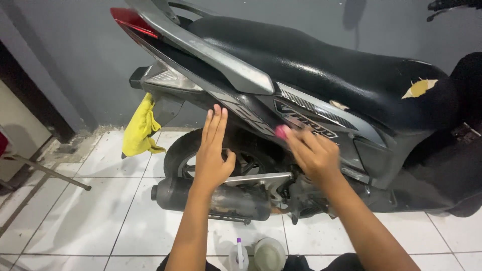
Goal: The person sprays a cleaning solution onto the side of a motorcycle and then uses a pink sponge to scrub the bodywork. They dip the sponge into a bucket of water and continue scrubbing the side panels and rear section of the bike.
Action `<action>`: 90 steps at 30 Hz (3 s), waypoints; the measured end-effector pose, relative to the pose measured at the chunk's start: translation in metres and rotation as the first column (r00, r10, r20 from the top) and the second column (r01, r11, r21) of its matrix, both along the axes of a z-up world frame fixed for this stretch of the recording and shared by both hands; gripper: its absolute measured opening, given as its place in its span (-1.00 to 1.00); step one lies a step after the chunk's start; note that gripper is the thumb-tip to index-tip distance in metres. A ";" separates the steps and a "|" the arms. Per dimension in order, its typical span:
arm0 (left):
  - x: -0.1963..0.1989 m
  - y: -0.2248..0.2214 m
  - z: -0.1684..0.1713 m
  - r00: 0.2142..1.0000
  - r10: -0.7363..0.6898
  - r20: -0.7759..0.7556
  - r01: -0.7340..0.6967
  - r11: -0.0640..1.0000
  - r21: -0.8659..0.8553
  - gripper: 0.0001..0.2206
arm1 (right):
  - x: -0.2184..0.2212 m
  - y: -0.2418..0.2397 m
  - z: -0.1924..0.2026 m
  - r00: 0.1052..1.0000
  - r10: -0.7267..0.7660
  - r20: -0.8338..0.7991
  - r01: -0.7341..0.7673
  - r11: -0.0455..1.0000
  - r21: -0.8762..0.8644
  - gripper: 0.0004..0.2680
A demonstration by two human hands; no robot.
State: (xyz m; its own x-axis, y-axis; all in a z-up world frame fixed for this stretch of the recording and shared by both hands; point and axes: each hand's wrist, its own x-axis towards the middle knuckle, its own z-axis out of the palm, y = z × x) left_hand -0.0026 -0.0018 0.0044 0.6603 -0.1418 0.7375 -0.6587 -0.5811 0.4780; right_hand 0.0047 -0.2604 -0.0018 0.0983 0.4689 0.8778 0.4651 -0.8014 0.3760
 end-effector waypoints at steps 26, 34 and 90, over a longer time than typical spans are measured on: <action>0.004 0.019 -0.011 0.998 -0.065 0.014 0.066 0.996 -0.059 -0.13 | 0.010 0.054 0.048 0.986 -0.074 -0.151 0.074 0.997 -0.010 -0.90; 0.005 0.020 -0.011 0.998 -0.061 -0.014 0.060 0.997 -0.050 -0.11 | 0.017 0.086 0.078 0.989 -0.039 -0.142 0.033 0.999 -0.043 -0.88; -0.003 0.029 0.000 0.994 -0.091 -0.064 0.090 0.996 -0.024 -0.13 | 0.012 0.075 0.062 0.992 0.057 -0.116 -0.053 0.998 0.039 -0.91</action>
State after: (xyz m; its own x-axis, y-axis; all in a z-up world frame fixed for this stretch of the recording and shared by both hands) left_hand -0.0055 0.0272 0.0040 0.6921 -0.1882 0.6968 -0.6753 -0.5097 0.5330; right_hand 0.0168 -0.1859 0.0601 0.1765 0.4446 0.8782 0.5481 -0.7855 0.2875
